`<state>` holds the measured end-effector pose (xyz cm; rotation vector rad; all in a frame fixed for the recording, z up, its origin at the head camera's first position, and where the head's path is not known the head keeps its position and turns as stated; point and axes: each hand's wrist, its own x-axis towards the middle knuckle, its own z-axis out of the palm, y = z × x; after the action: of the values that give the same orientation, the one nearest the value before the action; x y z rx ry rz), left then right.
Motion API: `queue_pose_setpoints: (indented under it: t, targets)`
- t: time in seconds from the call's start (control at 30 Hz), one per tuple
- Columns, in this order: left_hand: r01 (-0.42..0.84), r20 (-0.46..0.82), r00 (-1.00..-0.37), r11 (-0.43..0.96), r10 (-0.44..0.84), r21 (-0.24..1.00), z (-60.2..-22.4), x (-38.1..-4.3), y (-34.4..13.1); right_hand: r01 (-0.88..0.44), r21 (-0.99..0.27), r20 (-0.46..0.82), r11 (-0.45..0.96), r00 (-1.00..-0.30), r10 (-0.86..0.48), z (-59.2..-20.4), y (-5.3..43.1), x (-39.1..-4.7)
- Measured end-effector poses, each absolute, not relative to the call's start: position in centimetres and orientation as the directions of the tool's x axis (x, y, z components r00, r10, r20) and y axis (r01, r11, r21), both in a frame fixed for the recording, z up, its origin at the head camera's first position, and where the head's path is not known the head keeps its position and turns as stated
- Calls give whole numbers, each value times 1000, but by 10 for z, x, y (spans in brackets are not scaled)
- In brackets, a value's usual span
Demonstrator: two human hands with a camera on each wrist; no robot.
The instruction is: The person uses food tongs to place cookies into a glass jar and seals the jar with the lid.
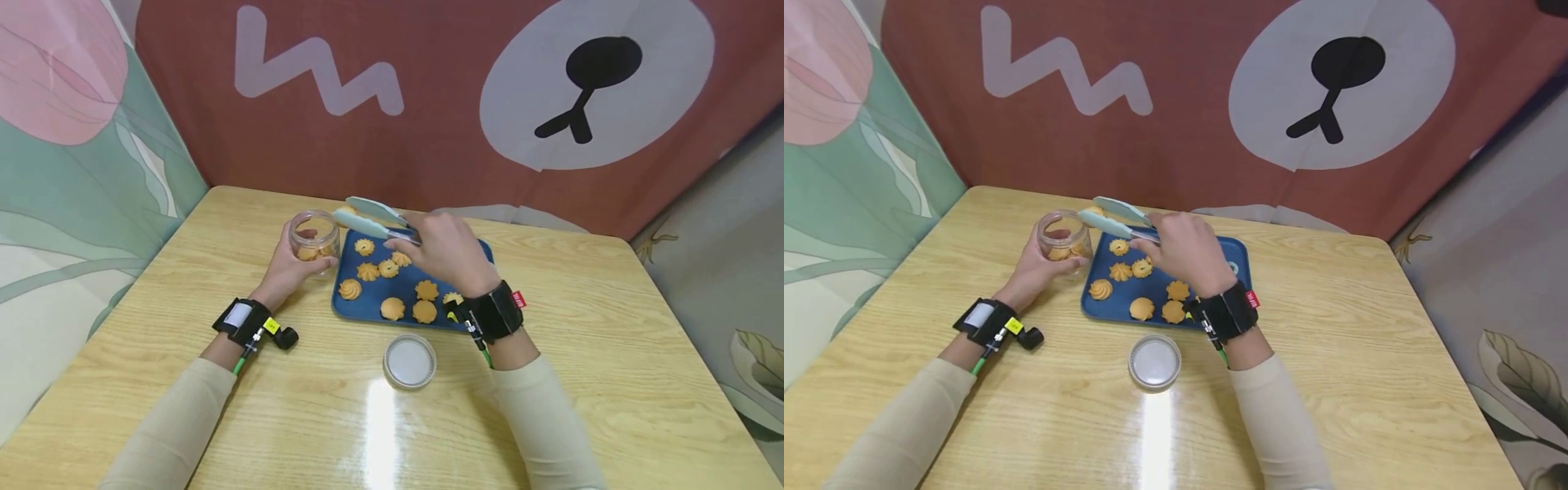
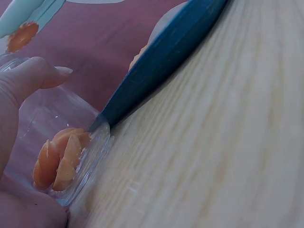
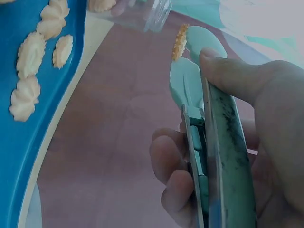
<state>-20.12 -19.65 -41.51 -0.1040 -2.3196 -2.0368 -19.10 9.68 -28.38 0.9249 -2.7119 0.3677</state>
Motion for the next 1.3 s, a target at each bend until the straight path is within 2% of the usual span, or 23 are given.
queue_pose_setpoints:
  t: [0.6, 1.0, 1.3]
  targets:
    - [84, 82, -996, 141, 19, 986, -417, -201, -196, -615, -146, 301, 775, -774, -557, -298, 55, -191]
    - [119, 117, -993, 161, 21, 980, -415, -200, -197, -595, -167, 222, 786, -800, -558, -295, 54, -190]
    - [114, 112, -994, 181, 20, 977, -415, -200, -197, -586, -159, 248, 795, -803, -542, -292, 61, -189]
